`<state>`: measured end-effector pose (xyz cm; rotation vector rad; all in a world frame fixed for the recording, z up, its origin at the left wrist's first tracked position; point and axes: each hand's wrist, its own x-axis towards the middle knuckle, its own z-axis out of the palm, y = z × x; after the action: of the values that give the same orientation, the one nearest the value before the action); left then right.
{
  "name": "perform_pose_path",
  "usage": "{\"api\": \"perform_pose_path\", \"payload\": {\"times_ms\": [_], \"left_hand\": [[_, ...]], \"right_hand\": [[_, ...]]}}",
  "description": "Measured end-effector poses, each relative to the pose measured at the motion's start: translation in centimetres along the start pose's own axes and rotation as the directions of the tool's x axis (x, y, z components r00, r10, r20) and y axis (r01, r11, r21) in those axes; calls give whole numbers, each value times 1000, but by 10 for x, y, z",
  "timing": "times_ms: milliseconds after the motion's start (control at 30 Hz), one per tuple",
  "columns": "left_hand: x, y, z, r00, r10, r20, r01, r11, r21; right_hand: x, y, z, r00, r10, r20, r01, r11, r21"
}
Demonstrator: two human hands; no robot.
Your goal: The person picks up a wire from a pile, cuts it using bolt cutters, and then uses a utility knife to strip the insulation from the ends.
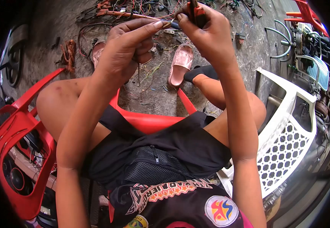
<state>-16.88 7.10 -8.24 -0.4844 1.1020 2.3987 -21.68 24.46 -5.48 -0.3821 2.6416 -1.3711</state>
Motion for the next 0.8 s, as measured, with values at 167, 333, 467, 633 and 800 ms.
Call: {"api": "perform_pose_path", "payload": {"times_ms": [167,333,467,633,800], "left_hand": [[-6,3,-15,999,31,10,-31,999,-20],[-3,7,-18,999,52,6,-52,999,-10],[-4,5,-13,999,0,37,0,1000,2],[0,0,-15,1000,28,-1,-28,999,-40],[2,-2,-12,999,44,-23,-45,995,-85]], "right_hand": [[11,12,-3,975,191,-116,-160,959,235],[2,-4,-1,966,247,78,-259,918,299],[0,-5,5,988,88,128,-126,933,337],[-2,2,5,997,-80,-24,73,977,-199],[-9,17,17,968,-250,-3,228,888,-400]]}}
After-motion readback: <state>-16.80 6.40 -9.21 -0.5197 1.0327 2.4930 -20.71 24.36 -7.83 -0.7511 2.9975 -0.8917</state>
